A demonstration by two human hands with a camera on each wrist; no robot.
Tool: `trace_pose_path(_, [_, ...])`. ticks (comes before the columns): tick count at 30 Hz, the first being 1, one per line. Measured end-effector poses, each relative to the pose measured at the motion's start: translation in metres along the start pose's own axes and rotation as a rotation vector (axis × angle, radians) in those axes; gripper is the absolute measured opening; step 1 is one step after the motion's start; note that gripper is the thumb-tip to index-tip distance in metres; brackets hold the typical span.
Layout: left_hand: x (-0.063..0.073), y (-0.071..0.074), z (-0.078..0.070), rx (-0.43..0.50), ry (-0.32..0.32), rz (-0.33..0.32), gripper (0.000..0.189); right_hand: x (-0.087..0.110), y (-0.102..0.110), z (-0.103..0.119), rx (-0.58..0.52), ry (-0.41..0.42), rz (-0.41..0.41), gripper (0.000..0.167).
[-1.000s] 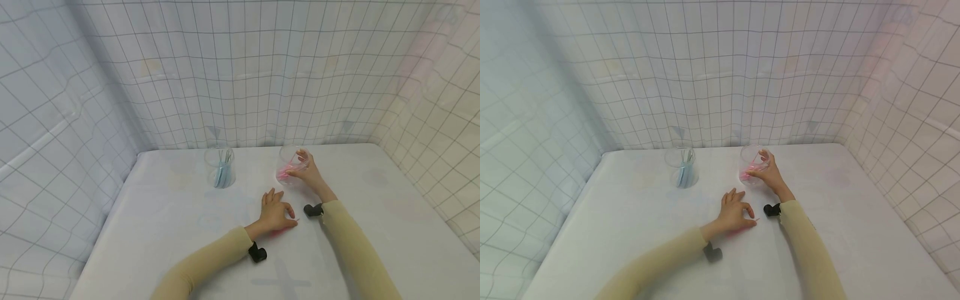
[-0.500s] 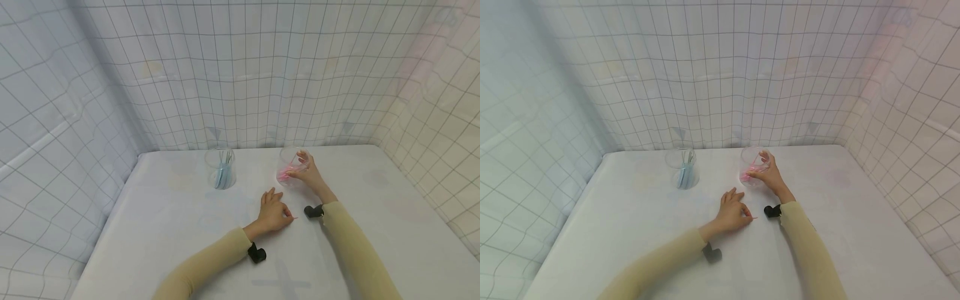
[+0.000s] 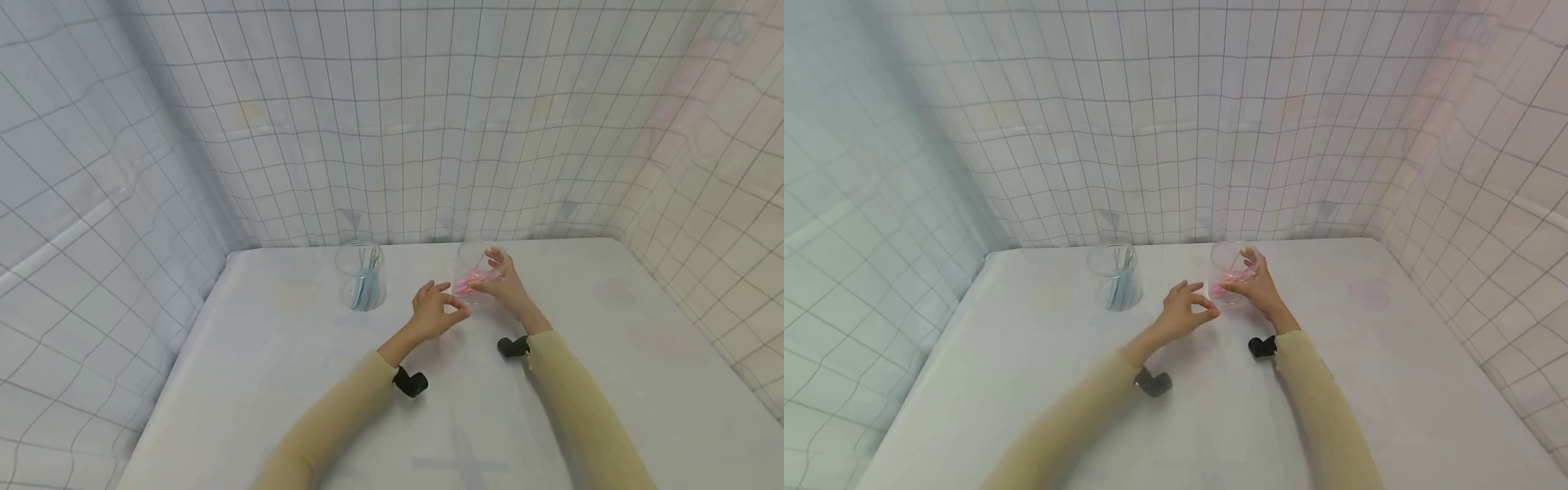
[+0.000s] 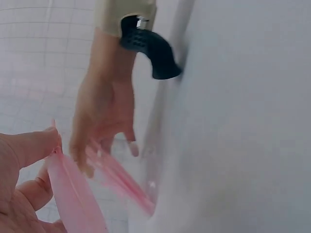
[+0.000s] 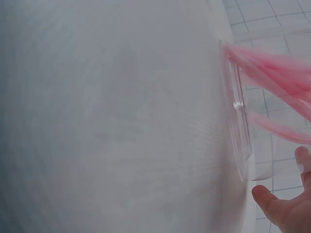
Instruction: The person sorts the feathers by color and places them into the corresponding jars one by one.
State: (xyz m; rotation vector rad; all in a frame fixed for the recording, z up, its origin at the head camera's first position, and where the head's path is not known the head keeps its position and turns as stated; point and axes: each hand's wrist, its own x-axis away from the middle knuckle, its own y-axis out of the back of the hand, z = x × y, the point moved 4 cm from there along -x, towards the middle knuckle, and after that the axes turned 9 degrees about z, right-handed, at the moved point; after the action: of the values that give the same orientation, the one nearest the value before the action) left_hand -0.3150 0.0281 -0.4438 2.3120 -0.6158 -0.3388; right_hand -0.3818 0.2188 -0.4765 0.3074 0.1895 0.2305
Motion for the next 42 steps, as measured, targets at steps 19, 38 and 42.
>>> trace_pose_path(19, [-0.093, 0.058, -0.056, 0.214, -0.206, -0.24, 0.024, 0.013, -0.005, 0.025, -0.048, -0.02, 0.025, 0.093])
trace_pose_path(38, [-0.114, 0.033, -0.035, 0.454, -0.136, -0.234, 0.025, 0.003, 0.001, -0.001, -0.012, -0.038, 0.011, 0.099])
trace_pose_path(42, [-0.109, 0.03, -0.025, 0.432, -0.111, -0.232, 0.028, 0.003, 0.002, 0.0, 0.019, -0.021, 0.0, 0.1])
